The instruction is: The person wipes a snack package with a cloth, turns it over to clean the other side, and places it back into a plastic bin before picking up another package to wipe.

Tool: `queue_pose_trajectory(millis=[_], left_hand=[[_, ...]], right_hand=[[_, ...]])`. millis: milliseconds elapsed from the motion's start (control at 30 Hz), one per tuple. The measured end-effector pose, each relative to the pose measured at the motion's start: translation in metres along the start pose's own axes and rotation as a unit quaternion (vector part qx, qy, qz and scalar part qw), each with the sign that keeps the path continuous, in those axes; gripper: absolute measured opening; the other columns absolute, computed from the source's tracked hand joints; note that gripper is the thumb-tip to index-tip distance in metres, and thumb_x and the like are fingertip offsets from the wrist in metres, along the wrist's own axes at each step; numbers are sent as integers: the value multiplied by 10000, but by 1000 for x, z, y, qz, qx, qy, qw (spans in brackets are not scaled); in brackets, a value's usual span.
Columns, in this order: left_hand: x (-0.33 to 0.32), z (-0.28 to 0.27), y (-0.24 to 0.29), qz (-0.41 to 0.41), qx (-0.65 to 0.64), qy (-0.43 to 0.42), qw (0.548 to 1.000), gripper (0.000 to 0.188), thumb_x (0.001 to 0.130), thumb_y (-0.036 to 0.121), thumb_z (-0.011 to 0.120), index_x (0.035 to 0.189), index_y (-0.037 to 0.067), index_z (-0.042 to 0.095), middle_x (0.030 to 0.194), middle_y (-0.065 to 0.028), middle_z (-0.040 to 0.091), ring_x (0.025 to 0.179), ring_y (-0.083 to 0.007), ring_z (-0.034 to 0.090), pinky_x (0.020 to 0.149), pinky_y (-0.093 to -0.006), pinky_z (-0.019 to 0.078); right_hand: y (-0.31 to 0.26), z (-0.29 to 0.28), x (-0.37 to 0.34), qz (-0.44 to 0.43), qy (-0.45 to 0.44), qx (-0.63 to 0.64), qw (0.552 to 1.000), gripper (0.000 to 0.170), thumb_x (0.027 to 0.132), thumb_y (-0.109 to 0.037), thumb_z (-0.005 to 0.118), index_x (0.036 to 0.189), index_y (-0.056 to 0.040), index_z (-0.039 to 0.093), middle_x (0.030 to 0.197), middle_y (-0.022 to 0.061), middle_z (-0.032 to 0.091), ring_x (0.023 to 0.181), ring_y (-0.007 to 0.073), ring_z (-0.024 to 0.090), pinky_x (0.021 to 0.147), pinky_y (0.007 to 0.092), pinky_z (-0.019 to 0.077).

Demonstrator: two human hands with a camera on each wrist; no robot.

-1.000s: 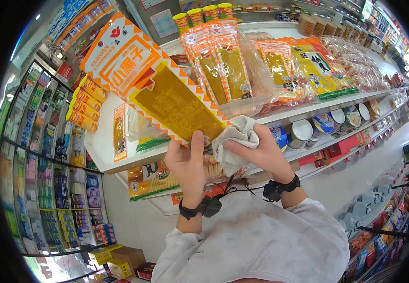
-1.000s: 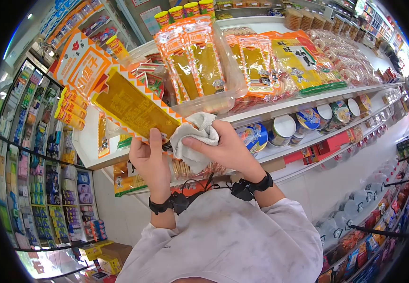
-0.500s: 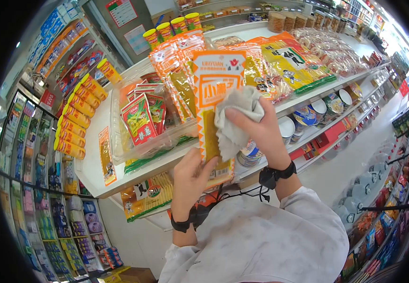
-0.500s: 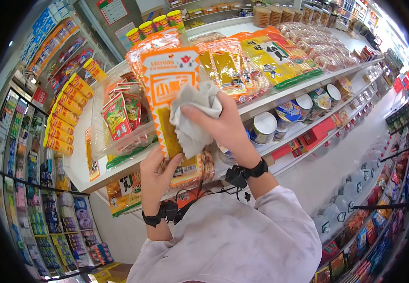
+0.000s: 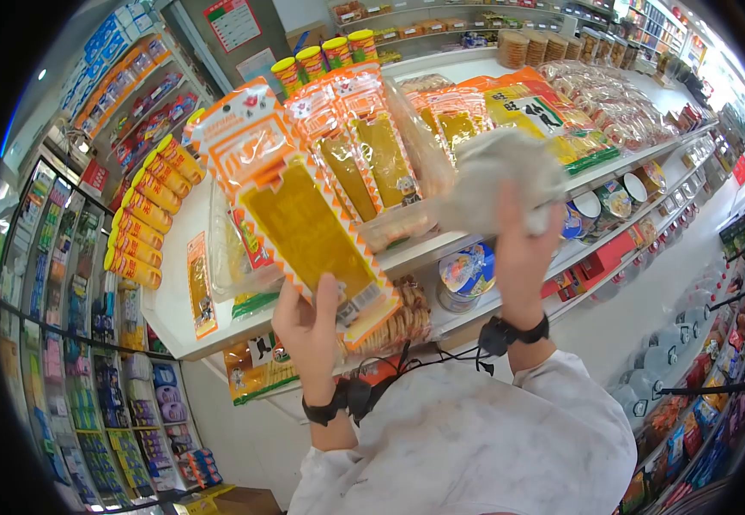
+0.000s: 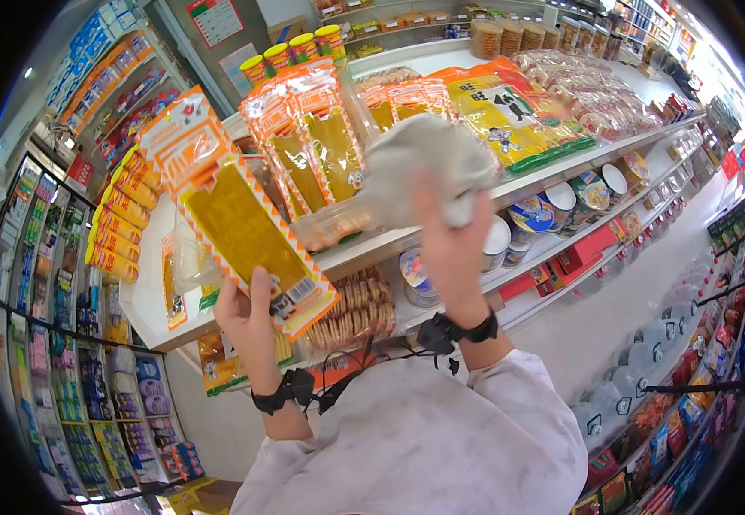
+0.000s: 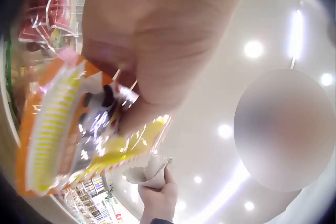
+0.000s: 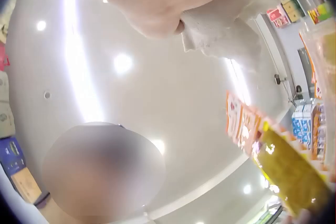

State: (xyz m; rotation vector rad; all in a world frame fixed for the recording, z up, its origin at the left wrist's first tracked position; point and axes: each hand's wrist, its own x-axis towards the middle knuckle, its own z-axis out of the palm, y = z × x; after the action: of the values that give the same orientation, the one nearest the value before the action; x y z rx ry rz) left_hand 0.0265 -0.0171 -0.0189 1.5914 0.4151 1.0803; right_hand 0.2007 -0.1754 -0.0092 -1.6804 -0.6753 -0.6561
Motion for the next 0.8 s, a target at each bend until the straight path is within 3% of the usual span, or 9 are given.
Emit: queue_pose_trajectory(millis=[67, 167, 233, 267, 367, 400, 500, 533, 800], left_hand=[[6, 11, 5, -28, 1, 7, 1000, 194, 1001, 160, 537, 1006, -22, 603, 914, -9, 643, 786, -43, 557, 669, -205, 455], [2, 27, 3, -57, -61, 19, 996, 404, 1063, 313, 363, 1091, -13, 599, 1081, -63, 599, 968, -116, 553, 857, -269, 445], [10, 44, 11, 37, -99, 6, 994, 456, 1070, 337, 311, 1152, -14, 591, 1175, -97, 557, 1081, -156, 522, 962, -304, 401], [17, 32, -9, 118, 4, -80, 990, 490, 1069, 346, 279, 1231, -11, 573, 1259, -124, 494, 1190, -199, 458, 1049, -326, 324], [21, 42, 19, 58, 120, -128, 983, 455, 1063, 294, 307, 1248, -29, 568, 1238, -117, 513, 1149, -201, 479, 1030, -329, 346], [21, 47, 24, 36, 117, -116, 986, 438, 1059, 260, 304, 1232, -34, 579, 1221, -106, 520, 1086, -188, 505, 980, -318, 385], [34, 50, 12, 40, -18, -149, 988, 430, 1052, 251, 353, 1283, -43, 565, 1119, -86, 477, 909, -157, 514, 855, -275, 443], [38, 50, 14, 50, 12, -157, 986, 392, 1043, 224, 388, 1241, -50, 586, 1112, -89, 512, 932, -158, 536, 857, -289, 451], [86, 60, -6, 113, 155, -154, 969, 285, 1004, 175, 491, 1158, -39, 599, 1120, -128, 602, 1031, -185, 597, 878, -300, 480]], right_hand=[[-33, 16, -18, 119, -148, 236, 953, 404, 859, -147, 710, 1219, -16, 582, 1306, 216, 498, 1208, 290, 522, 952, 385, 452], [-42, 35, -26, -56, -386, 253, 886, 587, 834, -259, 747, 1277, 36, 499, 1341, 267, 461, 1271, 345, 464, 1031, 415, 378], [-47, 30, -28, -77, -346, 242, 903, 648, 817, -273, 761, 1297, 48, 466, 1340, 255, 461, 1265, 346, 460, 1025, 404, 379], [-49, 28, -28, -87, -327, 236, 911, 679, 808, -280, 768, 1306, 54, 450, 1339, 249, 461, 1261, 346, 458, 1023, 399, 379], [-44, 19, -18, 9, -384, 292, 876, 757, 786, -299, 782, 1345, 48, 407, 1289, 230, 501, 1199, 314, 504, 1004, 386, 400], [-39, 17, -20, 51, -397, 316, 860, 682, 815, -242, 759, 1340, 44, 430, 1214, 182, 563, 1107, 243, 557, 960, 358, 434], [-30, 8, -19, 145, -314, 351, 870, 570, 854, -162, 719, 1321, 43, 464, 1150, 128, 618, 1021, 171, 594, 885, 314, 471], [-28, 6, -15, 155, -254, 342, 891, 433, 876, -94, 686, 1256, 38, 525, 1122, 77, 635, 988, 117, 594, 839, 276, 481], [38, -2, 31, 235, 52, 281, 929, 355, 866, -163, 722, 1153, 5, 597, 1065, 74, 648, 919, 113, 605, 782, 263, 491]])
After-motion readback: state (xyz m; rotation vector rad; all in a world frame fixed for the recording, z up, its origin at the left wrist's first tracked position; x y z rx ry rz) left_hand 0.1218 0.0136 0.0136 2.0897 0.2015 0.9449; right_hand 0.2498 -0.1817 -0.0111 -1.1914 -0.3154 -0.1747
